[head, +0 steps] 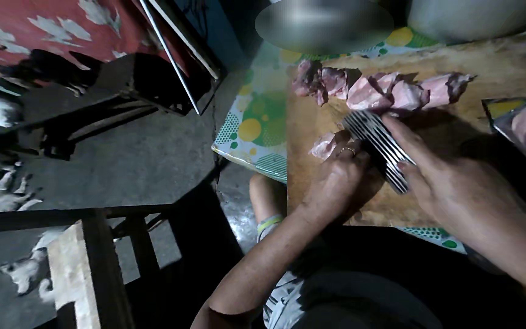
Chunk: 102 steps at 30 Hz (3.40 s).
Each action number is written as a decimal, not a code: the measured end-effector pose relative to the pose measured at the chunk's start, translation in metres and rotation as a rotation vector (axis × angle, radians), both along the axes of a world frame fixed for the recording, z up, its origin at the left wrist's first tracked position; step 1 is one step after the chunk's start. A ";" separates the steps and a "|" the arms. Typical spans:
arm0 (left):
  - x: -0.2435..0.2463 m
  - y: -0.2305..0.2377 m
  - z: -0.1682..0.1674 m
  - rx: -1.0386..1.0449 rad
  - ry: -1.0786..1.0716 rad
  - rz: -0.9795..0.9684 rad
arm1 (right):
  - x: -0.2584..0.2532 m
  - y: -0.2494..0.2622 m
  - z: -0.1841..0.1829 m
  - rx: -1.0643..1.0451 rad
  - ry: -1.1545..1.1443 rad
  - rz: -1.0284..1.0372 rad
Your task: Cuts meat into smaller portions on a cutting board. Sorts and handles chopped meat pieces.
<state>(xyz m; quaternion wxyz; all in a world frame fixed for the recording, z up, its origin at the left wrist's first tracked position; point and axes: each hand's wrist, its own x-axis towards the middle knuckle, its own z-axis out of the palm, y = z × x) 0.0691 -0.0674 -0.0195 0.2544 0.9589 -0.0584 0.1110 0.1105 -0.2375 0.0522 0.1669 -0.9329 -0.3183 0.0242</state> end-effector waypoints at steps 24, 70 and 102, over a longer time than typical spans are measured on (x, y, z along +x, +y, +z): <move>-0.011 0.011 -0.003 -0.208 0.043 0.097 | -0.044 -0.047 0.020 -0.028 0.014 -0.074; -0.042 0.031 0.012 -0.389 -0.100 0.302 | -0.031 -0.043 0.015 0.125 0.371 -0.102; 0.030 -0.077 0.033 -0.109 0.384 -0.001 | -0.054 -0.098 -0.025 0.250 -0.688 -0.227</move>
